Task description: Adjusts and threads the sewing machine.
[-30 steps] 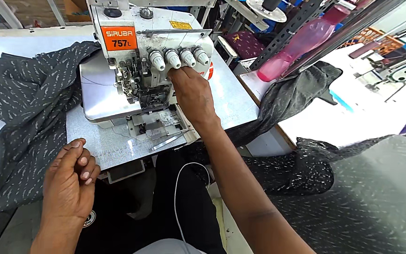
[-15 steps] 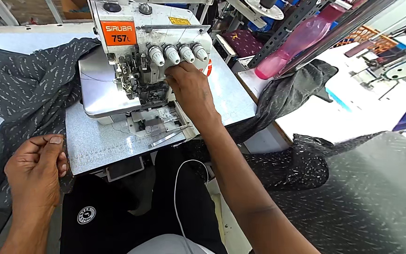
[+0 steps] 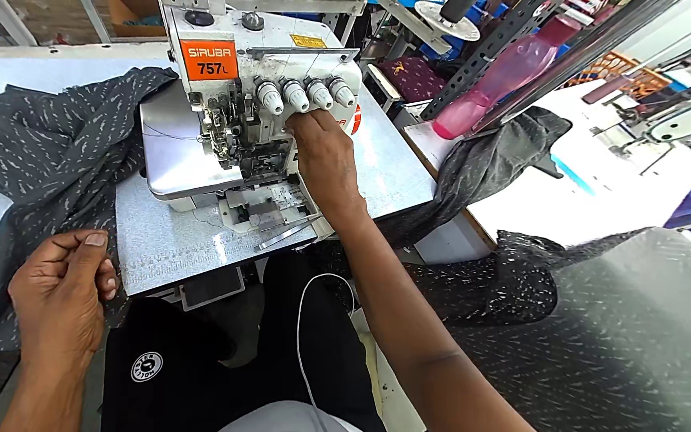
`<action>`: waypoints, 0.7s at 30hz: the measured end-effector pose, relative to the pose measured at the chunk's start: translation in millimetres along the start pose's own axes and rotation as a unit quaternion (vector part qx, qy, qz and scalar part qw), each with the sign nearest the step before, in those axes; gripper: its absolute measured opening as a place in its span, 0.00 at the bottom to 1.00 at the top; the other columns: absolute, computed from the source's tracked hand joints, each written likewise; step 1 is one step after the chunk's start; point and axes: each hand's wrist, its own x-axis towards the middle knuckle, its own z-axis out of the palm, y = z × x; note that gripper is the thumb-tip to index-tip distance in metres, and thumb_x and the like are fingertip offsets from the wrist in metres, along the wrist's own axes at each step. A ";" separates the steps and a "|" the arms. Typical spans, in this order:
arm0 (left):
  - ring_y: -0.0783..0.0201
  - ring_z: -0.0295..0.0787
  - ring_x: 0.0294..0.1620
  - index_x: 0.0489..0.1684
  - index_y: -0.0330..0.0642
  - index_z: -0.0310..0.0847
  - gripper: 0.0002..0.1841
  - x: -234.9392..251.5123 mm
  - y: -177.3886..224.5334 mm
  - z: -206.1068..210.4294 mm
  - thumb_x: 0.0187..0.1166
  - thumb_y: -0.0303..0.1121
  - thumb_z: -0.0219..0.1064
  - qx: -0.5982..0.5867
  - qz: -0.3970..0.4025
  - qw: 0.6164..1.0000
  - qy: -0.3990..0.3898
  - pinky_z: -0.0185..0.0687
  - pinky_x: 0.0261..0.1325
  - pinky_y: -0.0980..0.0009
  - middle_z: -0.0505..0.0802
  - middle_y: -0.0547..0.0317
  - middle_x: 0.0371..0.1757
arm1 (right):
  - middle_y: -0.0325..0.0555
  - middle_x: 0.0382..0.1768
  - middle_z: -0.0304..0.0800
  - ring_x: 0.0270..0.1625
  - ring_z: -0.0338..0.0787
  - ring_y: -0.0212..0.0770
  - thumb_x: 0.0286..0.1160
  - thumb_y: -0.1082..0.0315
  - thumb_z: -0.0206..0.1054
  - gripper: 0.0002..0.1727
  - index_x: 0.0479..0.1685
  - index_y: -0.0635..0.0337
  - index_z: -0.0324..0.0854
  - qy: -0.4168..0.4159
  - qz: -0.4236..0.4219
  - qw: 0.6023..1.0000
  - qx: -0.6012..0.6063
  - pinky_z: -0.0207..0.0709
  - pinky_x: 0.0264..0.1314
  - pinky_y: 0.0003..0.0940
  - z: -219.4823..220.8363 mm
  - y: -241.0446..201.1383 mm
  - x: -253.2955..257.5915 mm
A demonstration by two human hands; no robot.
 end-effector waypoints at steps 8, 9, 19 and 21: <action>0.77 0.74 0.13 0.48 0.48 0.82 0.05 -1.5 -0.4 0.5 0.88 0.34 0.61 -0.002 -0.008 1.000 0.010 0.74 0.14 0.84 0.81 0.72 0.24 | 0.55 0.45 0.91 0.52 0.93 0.51 0.83 0.75 0.65 0.08 0.49 0.63 0.89 0.010 0.013 1.000 -0.011 0.87 0.56 0.39 6.6 -1.1 -2.1; 0.77 0.74 0.13 0.48 0.48 0.82 0.05 -1.6 -0.5 0.4 0.88 0.34 0.61 -0.003 -0.008 1.000 0.010 0.74 0.14 0.83 0.82 0.72 0.24 | 0.55 0.46 0.91 0.53 0.93 0.51 0.83 0.73 0.66 0.08 0.51 0.63 0.89 0.001 0.013 1.000 -0.002 0.87 0.57 0.39 4.5 -0.3 -2.6; 0.77 0.75 0.13 0.48 0.47 0.82 0.05 -1.5 -1.6 -0.1 0.87 0.33 0.61 -0.002 -0.002 1.000 0.016 0.74 0.14 0.83 0.82 0.72 0.23 | 0.52 0.41 0.91 0.49 0.92 0.48 0.84 0.72 0.65 0.08 0.45 0.60 0.92 0.010 0.000 1.000 0.016 0.87 0.54 0.37 4.2 3.2 -1.9; 0.77 0.75 0.13 0.49 0.47 0.82 0.05 -2.0 -1.3 0.1 0.88 0.33 0.61 -0.004 -0.006 1.000 0.019 0.74 0.14 0.83 0.82 0.72 0.23 | 0.52 0.40 0.90 0.48 0.92 0.48 0.83 0.72 0.65 0.09 0.45 0.60 0.92 0.010 0.003 1.000 0.002 0.87 0.51 0.37 4.9 1.7 -2.4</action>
